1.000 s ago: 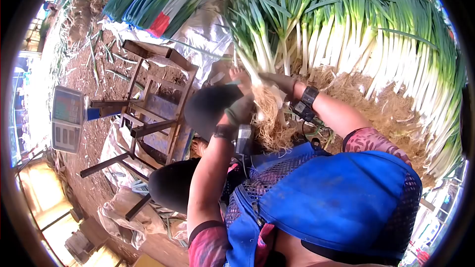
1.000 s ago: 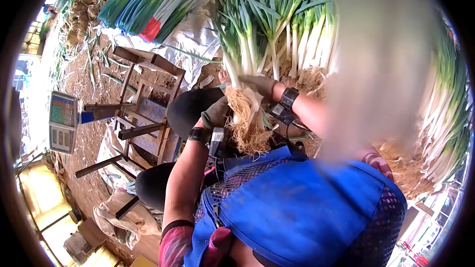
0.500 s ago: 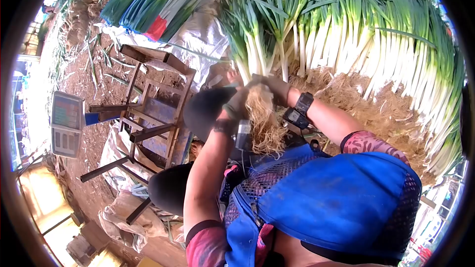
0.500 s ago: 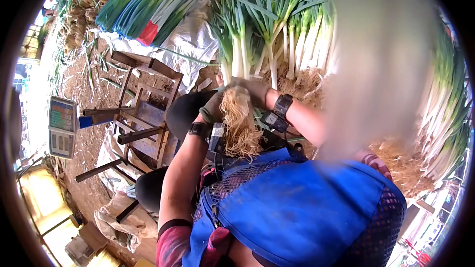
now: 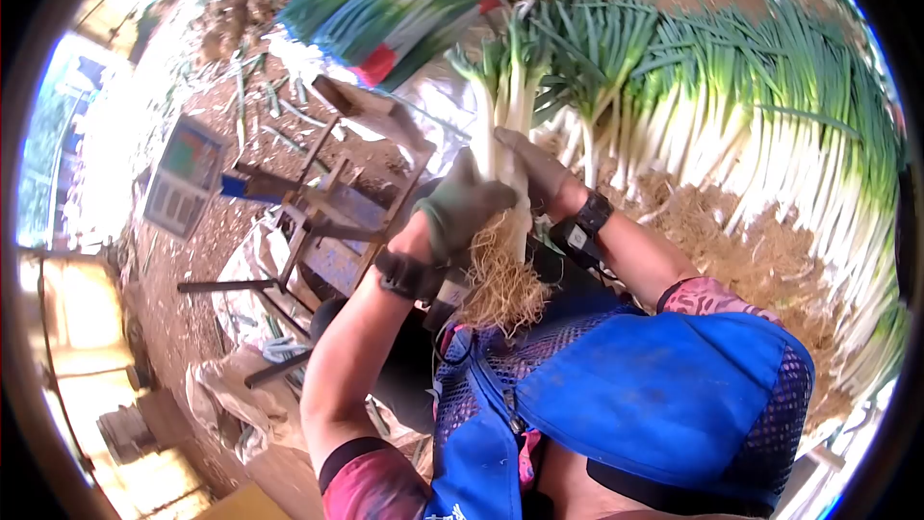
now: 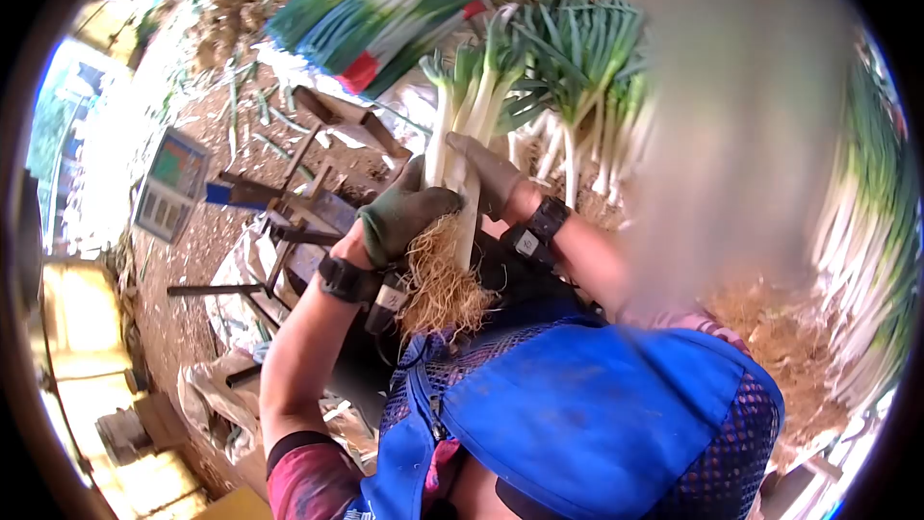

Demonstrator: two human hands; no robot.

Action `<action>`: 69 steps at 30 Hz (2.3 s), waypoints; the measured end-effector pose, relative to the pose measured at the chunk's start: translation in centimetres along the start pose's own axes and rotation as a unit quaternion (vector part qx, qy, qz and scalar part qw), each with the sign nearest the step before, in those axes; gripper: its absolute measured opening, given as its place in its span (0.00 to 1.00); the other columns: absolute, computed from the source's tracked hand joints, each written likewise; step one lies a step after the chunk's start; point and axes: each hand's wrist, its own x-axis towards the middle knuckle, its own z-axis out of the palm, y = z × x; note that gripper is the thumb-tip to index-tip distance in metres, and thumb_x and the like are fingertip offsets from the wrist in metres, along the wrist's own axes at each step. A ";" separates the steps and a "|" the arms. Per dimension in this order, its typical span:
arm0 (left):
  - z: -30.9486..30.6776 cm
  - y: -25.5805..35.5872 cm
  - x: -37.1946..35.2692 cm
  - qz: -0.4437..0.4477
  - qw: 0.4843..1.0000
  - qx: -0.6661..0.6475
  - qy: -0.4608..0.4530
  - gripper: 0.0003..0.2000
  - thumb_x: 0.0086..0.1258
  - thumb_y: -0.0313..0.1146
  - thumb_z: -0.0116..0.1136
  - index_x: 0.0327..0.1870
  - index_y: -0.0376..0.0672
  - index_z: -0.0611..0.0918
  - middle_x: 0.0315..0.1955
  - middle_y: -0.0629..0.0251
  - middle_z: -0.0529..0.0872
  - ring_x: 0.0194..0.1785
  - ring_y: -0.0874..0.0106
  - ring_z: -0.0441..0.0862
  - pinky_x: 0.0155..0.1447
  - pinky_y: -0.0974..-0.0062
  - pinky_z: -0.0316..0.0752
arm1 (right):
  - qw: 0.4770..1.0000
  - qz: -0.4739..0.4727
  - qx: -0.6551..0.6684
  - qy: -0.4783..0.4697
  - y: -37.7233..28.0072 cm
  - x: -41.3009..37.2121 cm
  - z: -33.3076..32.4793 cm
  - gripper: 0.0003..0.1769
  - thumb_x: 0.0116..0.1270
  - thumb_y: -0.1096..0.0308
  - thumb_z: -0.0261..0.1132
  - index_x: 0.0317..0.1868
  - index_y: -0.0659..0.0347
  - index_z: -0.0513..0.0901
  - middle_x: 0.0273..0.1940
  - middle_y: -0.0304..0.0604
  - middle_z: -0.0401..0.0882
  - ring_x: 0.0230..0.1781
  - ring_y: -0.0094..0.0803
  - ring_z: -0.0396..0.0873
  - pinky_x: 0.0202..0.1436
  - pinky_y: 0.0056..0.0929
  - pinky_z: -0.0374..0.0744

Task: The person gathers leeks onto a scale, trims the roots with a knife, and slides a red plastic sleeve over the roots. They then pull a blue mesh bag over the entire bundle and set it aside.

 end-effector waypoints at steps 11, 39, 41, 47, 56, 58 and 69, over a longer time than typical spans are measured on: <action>0.1 12.8 -21.1 0.170 0.922 0.119 0.326 0.38 0.63 0.34 0.61 0.73 0.37 0.57 0.54 0.59 0.74 0.56 0.70 0.72 0.59 0.68 0.71 | 0.965 -0.130 -0.057 -0.219 -3.0 -5.5 20.3 0.30 0.66 0.52 0.67 0.60 0.65 0.74 0.49 0.45 0.80 0.46 0.32 0.80 0.53 0.29 0.78; -5.4 -1.9 -22.6 0.299 0.669 -0.414 0.541 0.19 0.75 0.39 0.48 0.58 0.34 0.72 0.48 0.55 0.81 0.47 0.69 0.83 0.51 0.71 0.81 | 0.433 0.149 -0.637 -0.621 8.9 11.6 38.9 0.40 0.60 0.51 0.71 0.66 0.64 0.67 0.55 0.44 0.77 0.56 0.29 0.72 0.62 0.31 0.70; -5.4 -3.6 -19.6 0.275 0.651 -0.416 0.573 0.19 0.76 0.40 0.48 0.58 0.35 0.74 0.48 0.58 0.81 0.47 0.72 0.82 0.49 0.74 0.80 | 0.382 0.248 -0.671 -0.585 8.8 14.0 38.0 0.44 0.62 0.49 0.70 0.72 0.61 0.63 0.57 0.46 0.77 0.59 0.31 0.72 0.65 0.32 0.69; -6.2 -3.6 -15.1 0.352 0.617 -0.496 0.498 0.20 0.78 0.43 0.49 0.62 0.40 0.67 0.51 0.60 0.77 0.52 0.70 0.80 0.57 0.70 0.78 | 0.356 0.157 -0.731 -0.561 5.5 13.6 38.9 0.46 0.60 0.53 0.71 0.74 0.59 0.60 0.59 0.51 0.77 0.60 0.34 0.74 0.65 0.33 0.70; -6.2 4.9 -20.4 0.474 0.563 -0.541 0.407 0.24 0.80 0.43 0.45 0.69 0.43 0.56 0.57 0.54 0.73 0.58 0.63 0.78 0.59 0.63 0.79 | 0.381 0.131 -0.749 -0.526 2.0 6.5 44.4 0.43 0.62 0.56 0.69 0.73 0.62 0.61 0.54 0.50 0.81 0.54 0.33 0.79 0.61 0.32 0.75; -5.6 6.1 -21.7 0.501 0.553 -0.564 0.354 0.23 0.80 0.42 0.45 0.68 0.43 0.57 0.57 0.54 0.74 0.58 0.64 0.79 0.59 0.64 0.79 | 0.354 0.057 -0.761 -0.540 1.1 4.4 45.7 0.40 0.64 0.57 0.68 0.72 0.61 0.62 0.52 0.48 0.82 0.51 0.31 0.81 0.58 0.30 0.78; -2.2 14.2 -26.7 0.593 0.614 -0.335 0.399 0.20 0.77 0.32 0.50 0.64 0.37 0.59 0.43 0.67 0.75 0.45 0.83 0.75 0.44 0.83 0.73 | 0.272 -0.250 -0.805 -0.464 -4.2 -14.3 50.9 0.36 0.63 0.62 0.66 0.70 0.63 0.66 0.50 0.52 0.82 0.45 0.32 0.82 0.51 0.30 0.81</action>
